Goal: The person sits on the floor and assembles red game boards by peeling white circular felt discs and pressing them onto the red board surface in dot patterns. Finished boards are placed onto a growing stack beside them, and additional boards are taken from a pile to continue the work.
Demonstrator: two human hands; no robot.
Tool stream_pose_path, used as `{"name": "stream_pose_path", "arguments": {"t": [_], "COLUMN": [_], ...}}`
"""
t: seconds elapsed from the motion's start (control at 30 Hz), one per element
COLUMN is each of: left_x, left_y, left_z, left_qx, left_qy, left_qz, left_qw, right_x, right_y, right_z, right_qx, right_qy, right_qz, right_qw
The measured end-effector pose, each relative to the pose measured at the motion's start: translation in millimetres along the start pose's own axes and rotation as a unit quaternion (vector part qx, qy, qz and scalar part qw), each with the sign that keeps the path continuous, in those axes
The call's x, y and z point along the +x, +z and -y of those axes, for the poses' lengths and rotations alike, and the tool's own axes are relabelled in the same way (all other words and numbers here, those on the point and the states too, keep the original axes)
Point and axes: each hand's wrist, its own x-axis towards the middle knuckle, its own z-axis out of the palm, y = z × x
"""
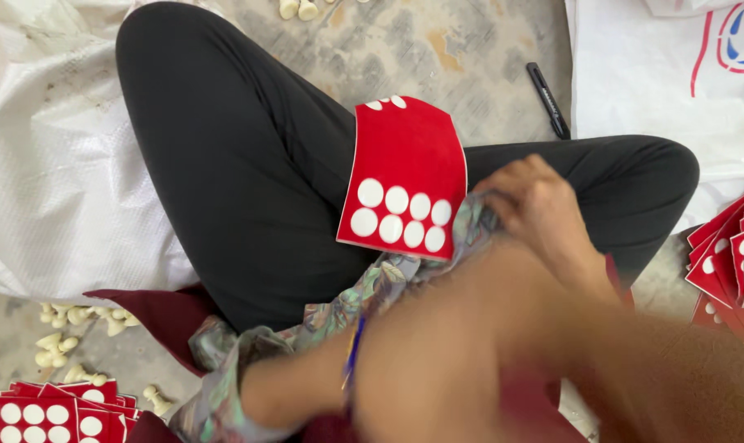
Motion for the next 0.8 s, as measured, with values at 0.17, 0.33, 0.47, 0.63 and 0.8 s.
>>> {"name": "stream_pose_path", "arguments": {"t": [0.17, 0.33, 0.47, 0.63, 0.8], "left_x": [-9.5, -43.3, -60.2, -63.2, -59.3], "left_y": [-64.6, -91.8, -99.3, -122.5, -128.5], "left_z": [111.2, 177.9, 205.4, 219.3, 216.9], "left_qx": [0.439, 0.558, 0.566, 0.554, 0.527], "left_qy": [-0.202, -0.232, -0.282, -0.223, -0.213], "left_qz": [-0.091, -0.079, -0.036, -0.08, -0.088], "left_qw": [0.871, 0.793, 0.774, 0.798, 0.818], "right_x": [22.7, 21.7, 4.4, -26.0, -36.1], "right_y": [-6.8, -8.3, -24.2, -24.4, 6.2], "right_z": [-15.2, -7.2, 18.9, 56.6, 61.6], "right_qx": [-0.022, -0.033, -0.031, 0.084, 0.028], "right_qy": [0.072, 0.108, 0.094, 0.158, 0.109], "right_qz": [-0.072, -0.123, -0.135, -0.069, 0.018], "right_qw": [0.995, 0.986, 0.986, 0.981, 0.994]}}
